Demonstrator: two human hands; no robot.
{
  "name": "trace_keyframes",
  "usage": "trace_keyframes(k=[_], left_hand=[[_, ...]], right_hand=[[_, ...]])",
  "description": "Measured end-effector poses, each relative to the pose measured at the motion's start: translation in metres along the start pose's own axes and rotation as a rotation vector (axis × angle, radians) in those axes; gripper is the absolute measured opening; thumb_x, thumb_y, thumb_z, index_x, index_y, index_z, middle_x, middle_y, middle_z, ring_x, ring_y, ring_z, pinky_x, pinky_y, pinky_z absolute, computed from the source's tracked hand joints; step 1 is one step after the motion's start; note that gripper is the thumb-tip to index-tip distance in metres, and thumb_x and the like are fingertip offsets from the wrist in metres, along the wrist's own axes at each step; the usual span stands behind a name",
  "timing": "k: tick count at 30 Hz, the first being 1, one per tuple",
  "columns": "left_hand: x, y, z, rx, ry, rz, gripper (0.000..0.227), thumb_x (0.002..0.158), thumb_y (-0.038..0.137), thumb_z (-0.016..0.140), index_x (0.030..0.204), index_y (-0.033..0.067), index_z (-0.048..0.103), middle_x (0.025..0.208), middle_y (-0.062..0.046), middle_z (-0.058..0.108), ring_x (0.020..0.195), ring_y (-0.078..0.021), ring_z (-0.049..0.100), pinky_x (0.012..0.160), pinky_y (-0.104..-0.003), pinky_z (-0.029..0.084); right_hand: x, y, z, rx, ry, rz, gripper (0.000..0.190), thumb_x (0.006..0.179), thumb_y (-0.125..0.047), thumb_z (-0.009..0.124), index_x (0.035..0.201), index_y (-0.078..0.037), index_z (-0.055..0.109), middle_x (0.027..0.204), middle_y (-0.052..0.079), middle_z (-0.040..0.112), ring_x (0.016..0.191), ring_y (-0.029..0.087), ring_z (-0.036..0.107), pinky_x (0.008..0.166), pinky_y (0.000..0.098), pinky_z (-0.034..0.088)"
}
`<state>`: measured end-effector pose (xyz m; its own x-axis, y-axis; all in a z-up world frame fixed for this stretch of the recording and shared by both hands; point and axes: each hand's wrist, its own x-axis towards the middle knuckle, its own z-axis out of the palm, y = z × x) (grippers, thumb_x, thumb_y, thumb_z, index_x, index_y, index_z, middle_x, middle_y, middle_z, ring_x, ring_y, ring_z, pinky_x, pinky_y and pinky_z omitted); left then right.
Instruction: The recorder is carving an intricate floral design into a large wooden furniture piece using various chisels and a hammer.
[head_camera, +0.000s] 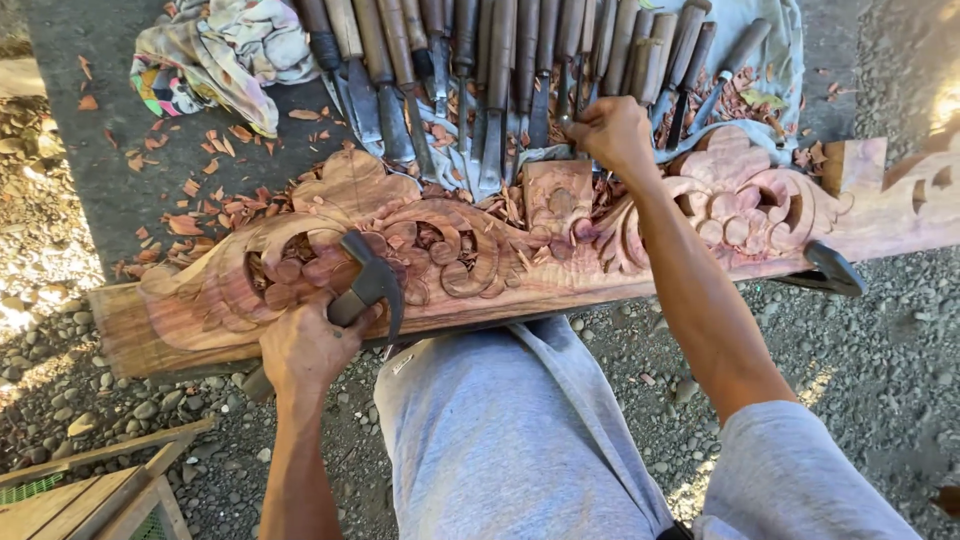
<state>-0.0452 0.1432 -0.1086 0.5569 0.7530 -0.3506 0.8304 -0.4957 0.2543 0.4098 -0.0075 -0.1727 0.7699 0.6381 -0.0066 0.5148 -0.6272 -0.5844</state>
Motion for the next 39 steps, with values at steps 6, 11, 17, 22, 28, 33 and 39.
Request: trace_keyframes(k=[6,11,17,22,28,33,39], left_hand=[[-0.002,-0.001,0.000,-0.011,-0.024,0.010,0.052,0.076,0.062,0.078,0.098,0.0148,0.078,0.069,-0.014,0.073,0.069,-0.0352,0.072,0.067,-0.048,0.055],[-0.001,-0.004,0.000,-0.087,-0.023,0.012,0.051,0.075,0.061,0.078,0.099,0.0151,0.077,0.068,-0.014,0.074,0.069,-0.0361,0.072,0.067,-0.049,0.055],[0.004,-0.002,0.003,0.006,0.014,0.031,0.063,0.075,0.073,0.074,0.096,0.0132,0.078,0.070,-0.020,0.071,0.068,-0.0411,0.070,0.064,-0.053,0.054],[0.000,-0.011,0.008,-0.129,0.081,0.094,0.071,0.075,0.077,0.075,0.083,0.0071,0.075,0.067,-0.020,0.070,0.067,-0.0417,0.070,0.065,-0.053,0.055],[-0.001,-0.012,0.008,-0.131,0.129,0.148,0.060,0.078,0.066,0.081,0.085,0.0070,0.076,0.065,-0.021,0.069,0.063,-0.0419,0.069,0.059,-0.053,0.053],[-0.002,-0.021,0.014,-0.198,0.133,0.223,0.051,0.080,0.055,0.085,0.087,0.0060,0.076,0.065,-0.016,0.069,0.059,-0.0355,0.069,0.058,-0.048,0.053],[-0.011,-0.026,-0.010,-0.245,0.174,0.396,0.048,0.081,0.052,0.089,0.083,0.0063,0.076,0.065,-0.012,0.070,0.058,-0.0300,0.070,0.058,-0.044,0.053]], right_hand=[[0.016,0.010,0.005,-0.077,-0.123,0.117,0.020,0.079,-0.008,0.080,0.095,0.002,0.076,0.085,0.015,0.075,0.070,0.018,0.071,0.068,0.0323,0.058],[0.032,0.038,-0.010,0.323,-0.332,0.268,0.012,0.090,-0.005,0.073,0.101,-0.001,0.073,0.085,0.009,0.072,0.067,0.016,0.061,0.059,0.0319,0.047],[-0.047,-0.025,-0.039,0.600,-0.453,0.176,0.012,0.100,-0.009,0.069,0.107,-0.003,0.062,0.091,0.001,0.066,0.080,0.009,0.066,0.071,0.0233,0.055],[-0.169,-0.076,-0.005,0.455,-0.415,0.113,0.012,0.102,-0.008,0.069,0.105,0.001,0.062,0.091,0.010,0.066,0.078,0.014,0.063,0.070,0.0276,0.052],[-0.244,-0.094,0.037,0.465,-0.209,-0.100,0.015,0.102,-0.003,0.066,0.115,0.004,0.062,0.103,0.011,0.068,0.093,0.015,0.068,0.081,0.0281,0.057],[-0.241,-0.091,0.031,0.482,-0.230,-0.158,0.014,0.105,-0.003,0.068,0.114,0.005,0.061,0.106,0.012,0.067,0.097,0.017,0.070,0.084,0.0297,0.061],[-0.238,-0.093,0.033,0.213,-0.268,-0.305,0.011,0.109,-0.005,0.064,0.109,0.005,0.061,0.090,0.014,0.069,0.074,0.020,0.066,0.065,0.0316,0.052]])
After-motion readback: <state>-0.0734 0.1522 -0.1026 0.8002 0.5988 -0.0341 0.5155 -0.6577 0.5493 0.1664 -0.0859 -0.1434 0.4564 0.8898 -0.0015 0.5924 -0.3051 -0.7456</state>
